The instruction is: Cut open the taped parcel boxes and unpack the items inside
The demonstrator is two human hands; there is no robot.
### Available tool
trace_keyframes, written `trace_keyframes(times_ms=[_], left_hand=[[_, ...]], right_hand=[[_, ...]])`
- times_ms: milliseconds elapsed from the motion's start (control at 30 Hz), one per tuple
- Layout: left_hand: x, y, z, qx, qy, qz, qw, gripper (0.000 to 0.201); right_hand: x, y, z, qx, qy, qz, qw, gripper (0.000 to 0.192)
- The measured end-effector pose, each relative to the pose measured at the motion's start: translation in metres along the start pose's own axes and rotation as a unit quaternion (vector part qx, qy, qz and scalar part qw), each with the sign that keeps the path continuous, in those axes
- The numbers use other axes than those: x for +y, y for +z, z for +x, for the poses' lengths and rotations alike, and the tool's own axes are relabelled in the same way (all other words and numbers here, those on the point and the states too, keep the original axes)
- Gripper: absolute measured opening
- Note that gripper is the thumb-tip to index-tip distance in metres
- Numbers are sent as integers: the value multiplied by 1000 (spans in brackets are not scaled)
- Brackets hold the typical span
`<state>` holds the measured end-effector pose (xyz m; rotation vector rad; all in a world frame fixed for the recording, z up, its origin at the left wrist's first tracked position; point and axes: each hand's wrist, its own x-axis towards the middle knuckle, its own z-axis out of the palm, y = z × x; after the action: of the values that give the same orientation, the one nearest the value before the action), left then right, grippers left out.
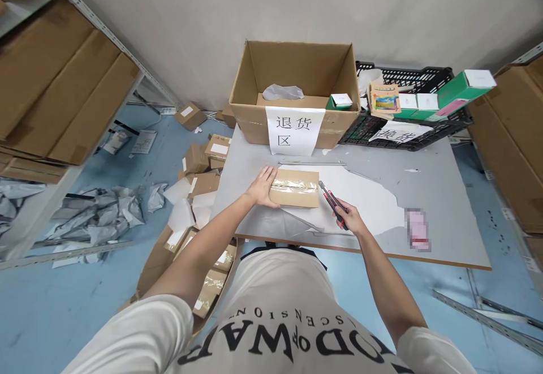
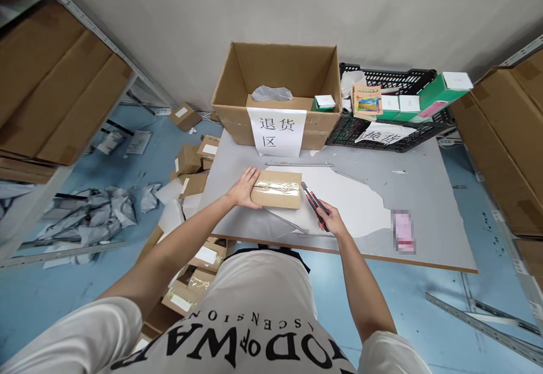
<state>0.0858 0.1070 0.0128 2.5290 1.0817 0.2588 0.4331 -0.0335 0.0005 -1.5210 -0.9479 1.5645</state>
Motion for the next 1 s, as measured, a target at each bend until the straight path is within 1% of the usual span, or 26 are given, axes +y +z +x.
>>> trace_keyframes(times_ms=[167,333,467,567,700,833,1000], left_hand=[[-1,5,-1,29,-7,-5,1000,137],[-7,8,1,36,3,-21,999,136],[-8,7,1,39,9,-32,999,136],[-6,5,1,37,12,-33,999,136],[-4,3,0,33,10,-29,999,135],[-2,3,-2,31,6,-24,999,135],[1,2,-4,31,5,-17,999,135]], right_hand=[[3,-4,-4,-11,7,-8,1000,80],[11,-12,-19,-21,32,-28,999,83],[7,-14,-29,-17,33,-39,999,81],[4,-14,-32,-9,22,-24,999,78],[3,-15,-28,35,-9,12,999,77],[1,-8,-16,26,-15,-5,1000,74],[0,4,-7,37,-19,-2,999,76]])
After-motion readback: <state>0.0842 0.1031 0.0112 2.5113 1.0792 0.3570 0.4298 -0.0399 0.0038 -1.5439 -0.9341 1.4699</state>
